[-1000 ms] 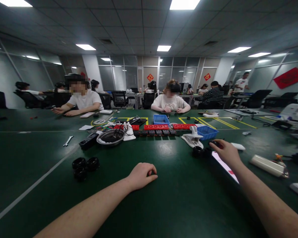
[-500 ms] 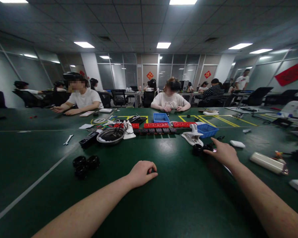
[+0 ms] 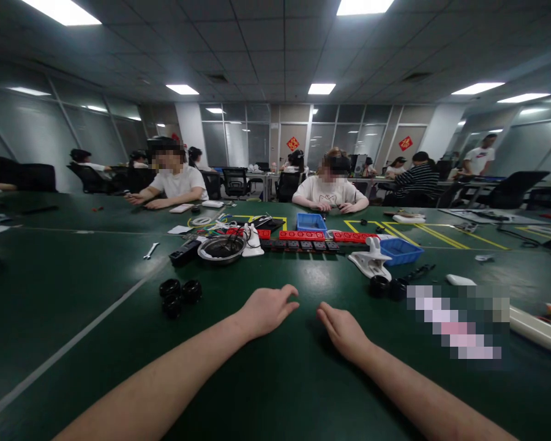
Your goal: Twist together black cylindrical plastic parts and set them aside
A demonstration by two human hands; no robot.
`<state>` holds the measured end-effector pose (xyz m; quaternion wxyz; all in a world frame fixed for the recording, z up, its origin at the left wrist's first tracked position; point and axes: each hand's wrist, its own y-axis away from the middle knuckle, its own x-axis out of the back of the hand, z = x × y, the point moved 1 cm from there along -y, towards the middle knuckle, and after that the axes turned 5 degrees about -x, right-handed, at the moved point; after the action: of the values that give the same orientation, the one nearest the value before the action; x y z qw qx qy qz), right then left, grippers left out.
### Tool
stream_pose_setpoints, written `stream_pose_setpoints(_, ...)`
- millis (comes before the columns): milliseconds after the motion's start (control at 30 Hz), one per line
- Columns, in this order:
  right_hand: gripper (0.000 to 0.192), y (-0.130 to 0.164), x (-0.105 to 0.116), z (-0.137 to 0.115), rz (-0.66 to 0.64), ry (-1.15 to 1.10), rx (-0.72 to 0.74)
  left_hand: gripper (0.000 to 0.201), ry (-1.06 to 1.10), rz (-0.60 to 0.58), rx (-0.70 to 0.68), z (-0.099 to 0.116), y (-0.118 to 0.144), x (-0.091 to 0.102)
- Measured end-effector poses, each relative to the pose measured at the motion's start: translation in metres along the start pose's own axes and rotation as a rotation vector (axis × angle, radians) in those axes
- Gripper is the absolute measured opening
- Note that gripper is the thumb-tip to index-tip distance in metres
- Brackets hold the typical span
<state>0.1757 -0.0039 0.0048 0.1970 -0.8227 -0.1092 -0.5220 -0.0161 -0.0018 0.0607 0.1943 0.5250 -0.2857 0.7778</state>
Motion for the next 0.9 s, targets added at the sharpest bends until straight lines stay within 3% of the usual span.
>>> stream_pose_setpoints(100,0.023,-0.001,0.005,0.008,0.016,-0.041,-0.100,0.045,-0.003,0.160,0.153,-0.017,0.009,0.054)
stream_pose_setpoints(200,0.022,-0.003,0.007,0.009,-0.001,-0.019,-0.115,0.054,-0.097,0.286,0.426,-0.065,0.033,0.107)
stream_pose_setpoints(300,0.021,-0.004,0.006,0.008,-0.019,-0.004,-0.078,0.064,-0.202,0.221,0.642,-0.122,0.071,0.138)
stream_pose_setpoints(400,0.020,-0.004,0.005,0.008,-0.035,-0.003,-0.079,0.072,-0.060,-0.096,0.676,-0.164,0.106,0.140)
stream_pose_setpoints(500,0.019,-0.005,0.005,0.010,-0.046,-0.004,-0.073,0.074,0.002,-0.242,0.680,-0.184,0.125,0.126)
stream_pose_setpoints(667,0.018,-0.004,0.005,0.010,-0.049,0.005,-0.054,0.065,-0.071,-0.263,0.672,-0.193,0.127,0.107)
stream_pose_setpoints(900,0.016,-0.004,0.004,0.011,-0.032,0.006,-0.030,0.046,-0.174,-0.235,0.681,-0.215,0.114,0.104)
